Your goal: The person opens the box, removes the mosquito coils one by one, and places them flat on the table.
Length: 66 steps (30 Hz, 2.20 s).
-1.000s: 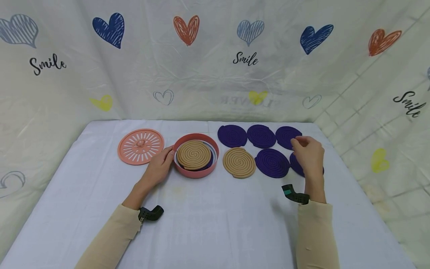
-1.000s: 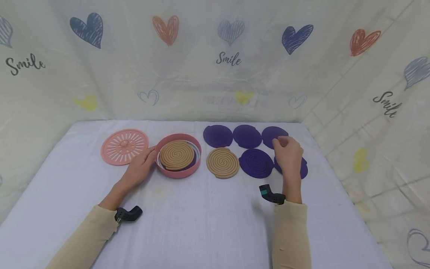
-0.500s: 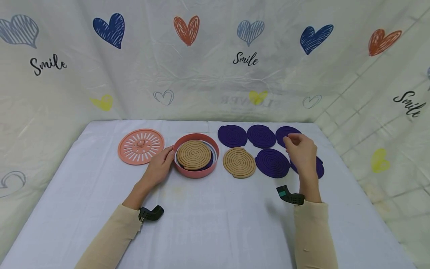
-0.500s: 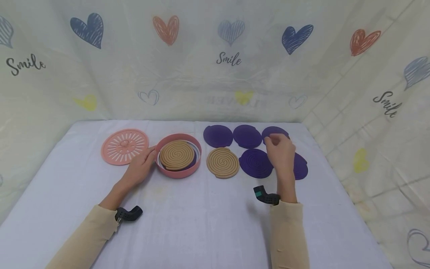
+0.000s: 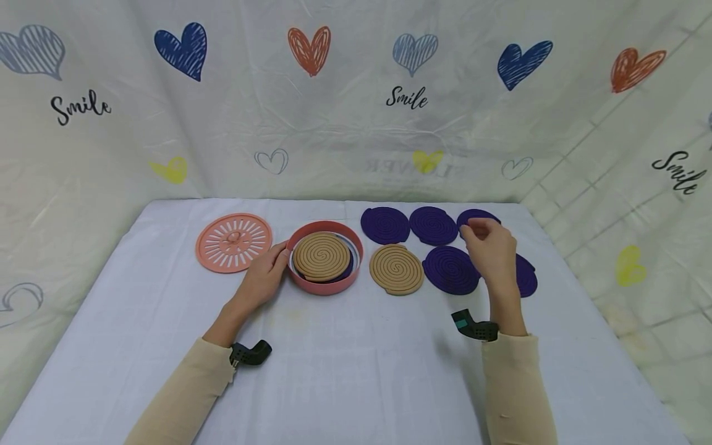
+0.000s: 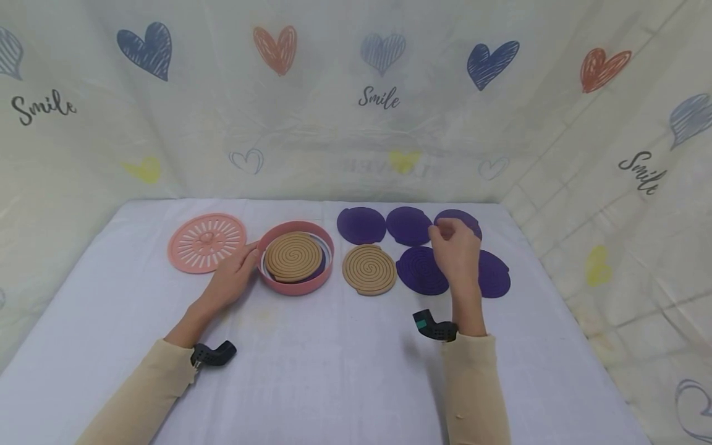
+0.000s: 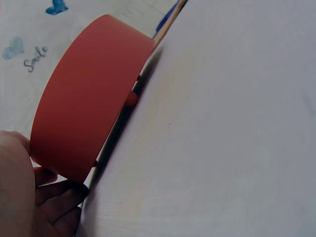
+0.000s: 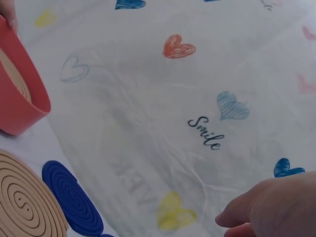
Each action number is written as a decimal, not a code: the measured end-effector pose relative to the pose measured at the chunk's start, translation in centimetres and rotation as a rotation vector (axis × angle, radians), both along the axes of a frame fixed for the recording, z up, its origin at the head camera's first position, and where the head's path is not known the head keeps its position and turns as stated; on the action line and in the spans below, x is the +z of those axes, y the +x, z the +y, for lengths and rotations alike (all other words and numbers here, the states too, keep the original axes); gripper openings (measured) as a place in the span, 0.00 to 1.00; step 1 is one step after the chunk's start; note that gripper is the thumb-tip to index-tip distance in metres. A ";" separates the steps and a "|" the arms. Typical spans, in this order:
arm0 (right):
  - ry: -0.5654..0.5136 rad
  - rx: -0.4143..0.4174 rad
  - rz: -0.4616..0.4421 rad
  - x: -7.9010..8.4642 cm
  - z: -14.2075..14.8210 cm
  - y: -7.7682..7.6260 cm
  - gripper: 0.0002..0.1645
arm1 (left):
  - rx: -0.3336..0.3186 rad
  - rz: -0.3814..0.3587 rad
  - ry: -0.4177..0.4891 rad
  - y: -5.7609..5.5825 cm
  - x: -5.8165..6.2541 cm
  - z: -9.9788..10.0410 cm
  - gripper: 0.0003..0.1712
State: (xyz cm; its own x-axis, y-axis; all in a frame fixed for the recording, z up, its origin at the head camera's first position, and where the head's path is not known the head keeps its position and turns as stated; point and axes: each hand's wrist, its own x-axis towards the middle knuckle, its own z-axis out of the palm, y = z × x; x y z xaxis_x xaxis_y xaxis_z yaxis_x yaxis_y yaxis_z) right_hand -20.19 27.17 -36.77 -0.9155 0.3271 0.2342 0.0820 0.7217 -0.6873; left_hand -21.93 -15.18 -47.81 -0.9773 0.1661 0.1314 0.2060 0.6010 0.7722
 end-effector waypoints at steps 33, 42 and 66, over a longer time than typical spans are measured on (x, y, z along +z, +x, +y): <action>0.004 0.245 0.048 -1.0 -7.2 -1.1 0.21 | -0.005 0.007 -0.004 0.0 -0.2 0.0 0.30; -0.015 0.296 0.034 -1.2 -9.0 -1.5 0.22 | -0.003 0.021 -0.005 0.0 -0.2 0.0 0.31; 0.031 0.409 0.004 -1.9 -14.5 -1.8 0.20 | -0.006 0.021 -0.009 0.0 -0.1 0.1 0.31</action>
